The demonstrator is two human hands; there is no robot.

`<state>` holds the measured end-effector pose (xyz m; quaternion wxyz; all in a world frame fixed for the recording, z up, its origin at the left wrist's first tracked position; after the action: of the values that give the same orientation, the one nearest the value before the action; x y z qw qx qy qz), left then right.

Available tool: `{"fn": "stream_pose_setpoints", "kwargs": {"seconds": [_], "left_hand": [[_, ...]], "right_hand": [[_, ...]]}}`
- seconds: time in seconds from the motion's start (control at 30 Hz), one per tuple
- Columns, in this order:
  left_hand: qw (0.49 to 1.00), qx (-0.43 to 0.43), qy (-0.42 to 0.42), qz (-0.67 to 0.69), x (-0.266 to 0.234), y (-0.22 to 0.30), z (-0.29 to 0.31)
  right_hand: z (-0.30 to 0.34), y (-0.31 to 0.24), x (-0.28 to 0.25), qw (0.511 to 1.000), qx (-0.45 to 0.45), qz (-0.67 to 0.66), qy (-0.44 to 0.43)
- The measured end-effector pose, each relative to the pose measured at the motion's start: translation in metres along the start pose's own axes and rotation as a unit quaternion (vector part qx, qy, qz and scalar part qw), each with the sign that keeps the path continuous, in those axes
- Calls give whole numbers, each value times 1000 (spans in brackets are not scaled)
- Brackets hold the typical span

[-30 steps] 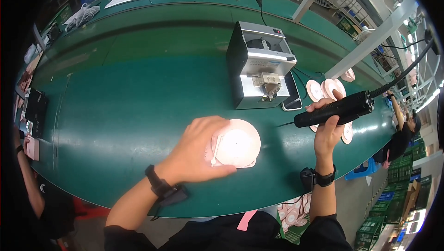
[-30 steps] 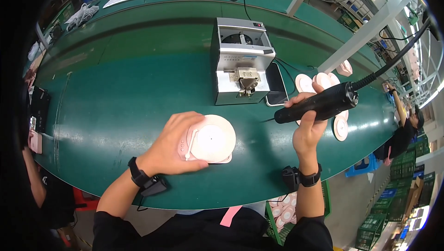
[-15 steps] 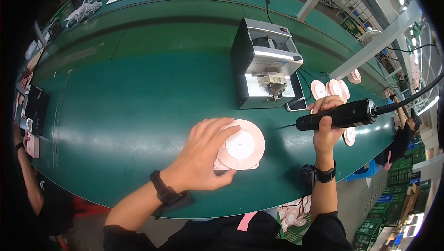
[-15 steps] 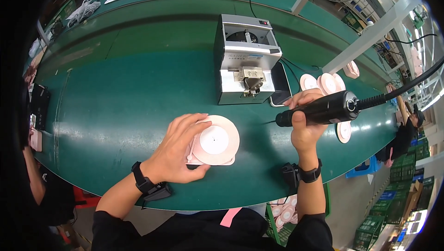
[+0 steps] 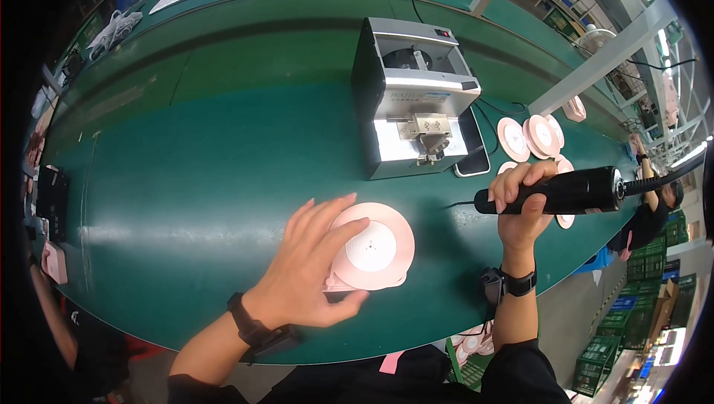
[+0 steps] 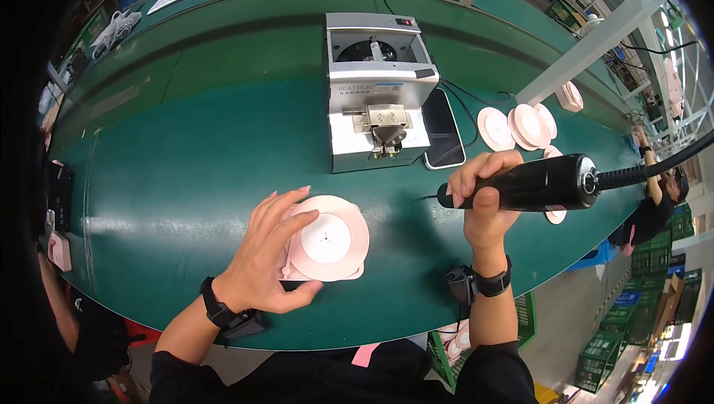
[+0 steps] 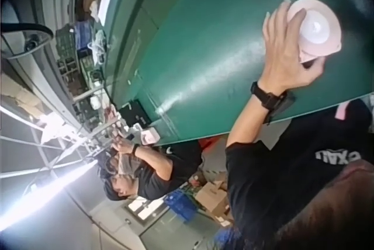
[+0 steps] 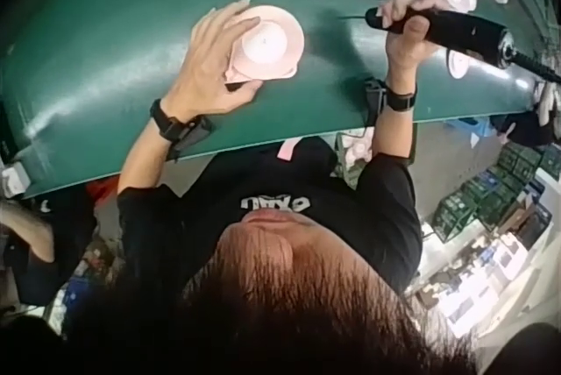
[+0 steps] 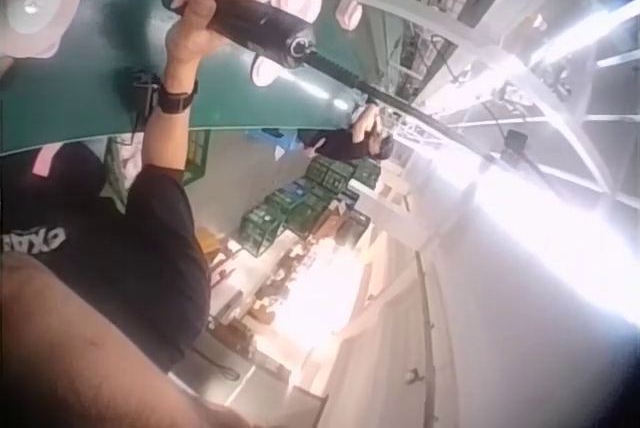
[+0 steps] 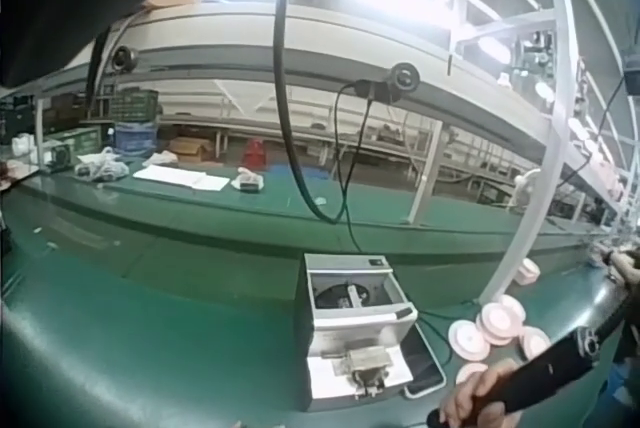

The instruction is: The person picks up a pink base and a pink disc, fits the disc onto the base, and drives a screw into the center using a power screwdriver. They then set the assembled unit aside and repeat the process with another base and disc.

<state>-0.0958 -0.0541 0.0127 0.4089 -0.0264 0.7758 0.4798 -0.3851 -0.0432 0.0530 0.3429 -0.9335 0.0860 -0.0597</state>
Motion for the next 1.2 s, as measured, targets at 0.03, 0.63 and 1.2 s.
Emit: {"fn": "stream_pose_setpoints", "kwargs": {"seconds": [0.03,0.63,1.2], "left_hand": [[1000,-12,6,12,0,-1,-1],[999,-5,-12,32,-3,-3,-3],[998,-30,10,46,1,-9,-3]], "right_hand": [[1,1,-3,1000,2,-21,22],[1,-3,2,999,-16,32,4],[5,-2,-4,999,-14,-11,33]]}}
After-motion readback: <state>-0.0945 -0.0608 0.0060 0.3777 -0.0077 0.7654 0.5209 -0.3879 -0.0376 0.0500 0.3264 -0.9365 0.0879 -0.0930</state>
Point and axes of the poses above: each hand's wrist, its own z-axis away from the middle knuckle, its own x-axis out of the palm, y = z × x, the point moved 7 cm from there along -z, towards the middle knuckle, and after that the axes turned 13 degrees about -x, right-handed, at the moved point
